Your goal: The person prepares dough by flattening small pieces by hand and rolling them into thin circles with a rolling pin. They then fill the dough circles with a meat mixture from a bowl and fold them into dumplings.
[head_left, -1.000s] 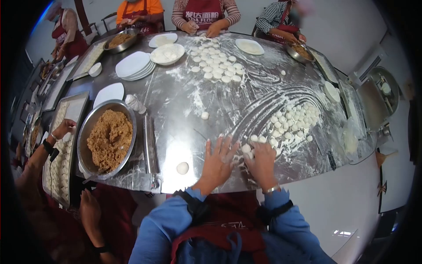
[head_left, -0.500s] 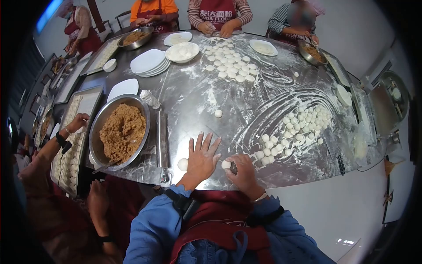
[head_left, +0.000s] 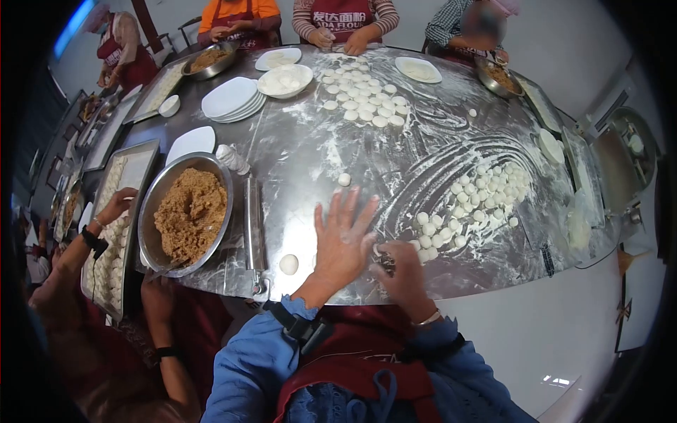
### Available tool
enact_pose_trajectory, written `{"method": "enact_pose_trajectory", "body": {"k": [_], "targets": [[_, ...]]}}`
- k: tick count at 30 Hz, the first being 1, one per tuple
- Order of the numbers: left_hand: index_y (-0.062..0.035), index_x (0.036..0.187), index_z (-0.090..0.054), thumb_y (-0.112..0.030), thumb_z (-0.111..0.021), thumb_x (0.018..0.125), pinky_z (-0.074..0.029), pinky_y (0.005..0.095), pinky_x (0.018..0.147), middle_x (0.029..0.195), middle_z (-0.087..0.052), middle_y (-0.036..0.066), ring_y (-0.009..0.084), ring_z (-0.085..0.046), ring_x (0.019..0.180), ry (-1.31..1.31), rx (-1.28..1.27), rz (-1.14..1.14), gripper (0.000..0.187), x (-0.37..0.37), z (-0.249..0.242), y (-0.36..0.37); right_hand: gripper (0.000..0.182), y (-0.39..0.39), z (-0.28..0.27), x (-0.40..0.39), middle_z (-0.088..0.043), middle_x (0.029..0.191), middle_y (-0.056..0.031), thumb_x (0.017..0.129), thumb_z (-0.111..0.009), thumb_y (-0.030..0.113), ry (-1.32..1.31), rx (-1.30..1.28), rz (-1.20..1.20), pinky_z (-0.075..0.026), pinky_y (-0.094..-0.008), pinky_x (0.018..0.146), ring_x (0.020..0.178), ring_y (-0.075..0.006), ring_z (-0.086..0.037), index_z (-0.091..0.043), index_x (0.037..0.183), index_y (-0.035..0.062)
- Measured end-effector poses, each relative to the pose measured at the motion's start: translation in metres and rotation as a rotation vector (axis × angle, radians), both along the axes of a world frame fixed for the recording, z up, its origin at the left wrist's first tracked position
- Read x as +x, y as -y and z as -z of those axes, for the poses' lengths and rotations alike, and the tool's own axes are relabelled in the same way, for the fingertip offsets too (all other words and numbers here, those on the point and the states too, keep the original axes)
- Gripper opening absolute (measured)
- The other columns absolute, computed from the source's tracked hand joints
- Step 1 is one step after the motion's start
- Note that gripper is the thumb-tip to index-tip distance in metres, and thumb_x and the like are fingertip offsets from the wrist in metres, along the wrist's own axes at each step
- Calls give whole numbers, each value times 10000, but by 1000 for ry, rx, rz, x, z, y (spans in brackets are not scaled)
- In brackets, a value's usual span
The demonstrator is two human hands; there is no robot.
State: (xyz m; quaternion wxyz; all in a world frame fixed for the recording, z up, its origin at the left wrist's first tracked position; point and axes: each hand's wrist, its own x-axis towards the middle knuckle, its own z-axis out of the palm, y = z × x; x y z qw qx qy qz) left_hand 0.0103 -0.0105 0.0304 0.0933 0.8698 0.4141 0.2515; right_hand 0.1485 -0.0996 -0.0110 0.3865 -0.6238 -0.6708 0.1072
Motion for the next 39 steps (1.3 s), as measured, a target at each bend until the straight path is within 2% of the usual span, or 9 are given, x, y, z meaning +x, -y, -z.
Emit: {"method": "enact_pose_trajectory", "body": {"k": [2, 9, 15, 21, 25, 27, 30, 35, 39], "targets": [[-189, 1402, -376, -277, -585, 847, -130, 599, 1077, 1486, -264, 111, 377, -207, 1371, 17, 9, 112, 600, 18, -4, 3, 371, 5, -10, 23, -577, 1053, -123, 711, -696, 120, 173, 20, 219, -401, -437, 880, 1001, -310, -522, -585, 1060, 64], [-246, 1393, -395, -322, -578, 865, -161, 602, 1068, 1457, -326, 106, 357, -242, 1363, -94, -41, 231, 564, 34, 48, 5, 338, 3, -20, 50, -589, 1018, -104, 693, -682, 108, 434, -112, 199, -411, -436, 852, 968, -293, -531, -601, 1019, 71], [-233, 1392, -395, -307, -556, 877, -147, 601, 1073, 1443, -331, 136, 366, -241, 1355, -172, -34, 57, 544, -5, 54, -10, 270, 2, -11, -2, -586, 971, -129, 752, -679, 135, -311, -315, 69, -437, -393, 833, 941, -304, -546, -610, 1001, 57], [-235, 1385, -403, -295, -548, 875, -158, 598, 1064, 1432, -327, 162, 396, -252, 1338, -189, -23, 19, 534, -14, 45, -20, 202, -8, 16, -13, -602, 982, -135, 805, -619, 118, 60, -45, 26, -428, -411, 861, 967, -315, -551, -616, 997, 54], [-239, 1401, -379, -248, -565, 863, -138, 603, 1069, 1450, -296, 164, 403, -240, 1344, -19, -36, 37, 569, 8, 1, -16, 193, 3, 8, 9, -595, 992, -128, 815, -583, 85, -50, -92, 106, -421, -424, 868, 977, -325, -542, -612, 1002, 48], [-234, 1411, -364, -253, -593, 853, -138, 605, 1071, 1462, -284, 157, 407, -231, 1350, 58, -25, 115, 603, 25, -14, -8, 195, 21, -12, 29, -586, 1014, -129, 803, -572, 50, -156, -81, 393, -449, -383, 836, 956, -313, -558, -612, 993, 32], [-227, 1413, -363, -303, -597, 855, -139, 602, 1074, 1471, -276, 145, 396, -229, 1356, -56, -86, 309, 609, 42, 31, 7, 289, 48, -9, 60, -571, 1039, -128, 772, -577, 16, 4, -46, 557, -447, -372, 845, 957, -303, -561, -588, 1060, 44], [-228, 1394, -390, -370, -584, 854, -149, 602, 1076, 1471, -291, 131, 342, -218, 1376, -136, -46, 280, 592, 49, 45, -4, 333, 46, -6, 64, -559, 1088, -157, 719, -626, 33, 127, -155, 395, -392, -434, 930, 1046, -355, -496, -578, 1047, 61], [-159, 1284, -510, -248, -666, 772, -278, 544, 1016, 1315, -474, 134, 337, -386, 1248, -24, -42, 230, 543, 22, 47, -12, 315, 38, 9, 53, -575, 1046, -150, 717, -652, 68, 105, -120, 394, -416, -425, 894, 1000, -343, -525, -567, 1019, 59]]}}
